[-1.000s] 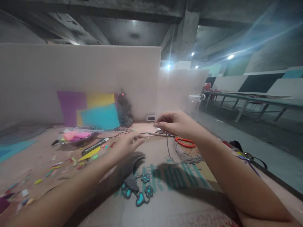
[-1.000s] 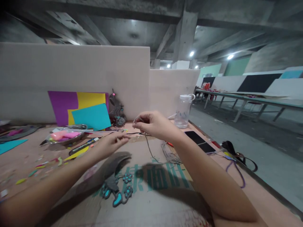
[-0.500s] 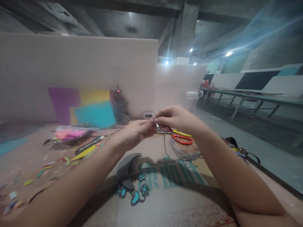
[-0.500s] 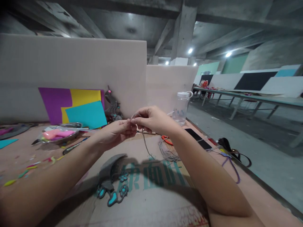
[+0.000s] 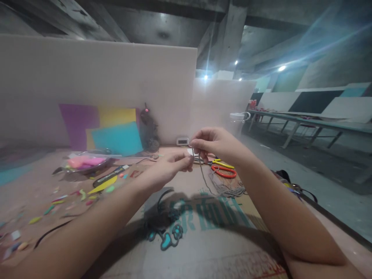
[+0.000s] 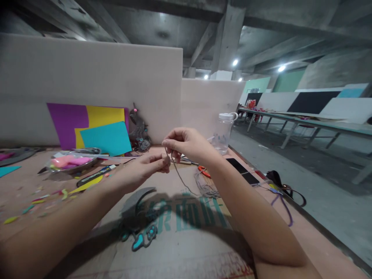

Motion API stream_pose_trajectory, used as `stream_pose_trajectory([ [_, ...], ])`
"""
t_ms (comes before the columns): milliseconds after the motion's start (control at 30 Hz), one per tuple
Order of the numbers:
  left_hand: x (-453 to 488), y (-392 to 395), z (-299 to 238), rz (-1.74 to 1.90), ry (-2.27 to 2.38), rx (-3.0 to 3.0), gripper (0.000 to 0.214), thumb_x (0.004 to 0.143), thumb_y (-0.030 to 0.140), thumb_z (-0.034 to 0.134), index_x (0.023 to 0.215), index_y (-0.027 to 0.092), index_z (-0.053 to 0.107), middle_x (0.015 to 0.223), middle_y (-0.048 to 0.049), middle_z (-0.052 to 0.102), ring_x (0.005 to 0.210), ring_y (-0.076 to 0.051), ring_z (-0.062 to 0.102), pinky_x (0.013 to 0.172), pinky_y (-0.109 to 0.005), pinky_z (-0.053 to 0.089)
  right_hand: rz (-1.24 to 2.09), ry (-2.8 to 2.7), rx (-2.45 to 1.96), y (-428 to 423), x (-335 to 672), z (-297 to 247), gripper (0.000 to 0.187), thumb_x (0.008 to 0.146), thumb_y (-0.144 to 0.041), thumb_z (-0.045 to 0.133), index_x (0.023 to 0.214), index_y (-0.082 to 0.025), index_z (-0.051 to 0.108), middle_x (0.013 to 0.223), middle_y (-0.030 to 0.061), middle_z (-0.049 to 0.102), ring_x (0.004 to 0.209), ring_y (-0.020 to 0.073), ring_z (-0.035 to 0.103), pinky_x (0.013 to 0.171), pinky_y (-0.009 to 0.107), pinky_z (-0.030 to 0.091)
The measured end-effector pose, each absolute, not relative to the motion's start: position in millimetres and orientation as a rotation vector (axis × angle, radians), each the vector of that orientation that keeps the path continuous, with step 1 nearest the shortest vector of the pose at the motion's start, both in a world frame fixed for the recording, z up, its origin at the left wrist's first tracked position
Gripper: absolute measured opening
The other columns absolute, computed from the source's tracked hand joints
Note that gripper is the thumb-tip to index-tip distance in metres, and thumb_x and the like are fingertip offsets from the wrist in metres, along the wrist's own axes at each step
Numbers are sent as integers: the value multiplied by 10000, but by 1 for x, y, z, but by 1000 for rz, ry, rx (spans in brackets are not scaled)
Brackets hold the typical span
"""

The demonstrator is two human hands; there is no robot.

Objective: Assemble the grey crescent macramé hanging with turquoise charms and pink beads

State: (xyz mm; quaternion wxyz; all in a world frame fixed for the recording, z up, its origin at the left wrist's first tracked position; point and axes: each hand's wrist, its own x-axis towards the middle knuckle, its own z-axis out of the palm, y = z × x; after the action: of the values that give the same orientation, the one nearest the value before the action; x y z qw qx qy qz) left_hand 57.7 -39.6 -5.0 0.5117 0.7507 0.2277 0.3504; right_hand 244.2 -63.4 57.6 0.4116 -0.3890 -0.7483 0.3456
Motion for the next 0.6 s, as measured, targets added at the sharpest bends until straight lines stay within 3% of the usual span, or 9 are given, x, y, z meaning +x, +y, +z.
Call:
stream_pose_trajectory([
  [133,65,-48,-5,819,589,1827,300,908,464,548,846,175,596,811,-16,546,848,-176,517,843,-315,418,893,-1852,-929,-62,239,53,154,870,-288,655,798,-156,625,584,-25,630,476,84,595,486,202,493],
  [333,56,-38,0,885,551,1903,275,885,429,604,889,160,660,892,-45,650,812,-164,550,765,-282,432,909,-1851,-885,-65,233,50,164,884,-279,633,788,-169,558,639,-4,689,462,75,584,445,185,477],
  [500,37,-34,18,812,649,2030,320,851,425,660,1067,197,720,1006,-53,721,888,-200,619,750,-273,442,853,-1885,-940,-68,233,52,163,878,-285,647,792,-167,574,612,-20,657,453,70,571,440,183,475],
  [600,37,-41,20,789,637,2106,285,869,431,634,998,203,747,927,-32,729,811,-180,611,703,-261,427,841,-1906,-950,-66,232,50,155,884,-283,633,797,-168,576,585,-23,636,464,79,580,442,184,473],
])
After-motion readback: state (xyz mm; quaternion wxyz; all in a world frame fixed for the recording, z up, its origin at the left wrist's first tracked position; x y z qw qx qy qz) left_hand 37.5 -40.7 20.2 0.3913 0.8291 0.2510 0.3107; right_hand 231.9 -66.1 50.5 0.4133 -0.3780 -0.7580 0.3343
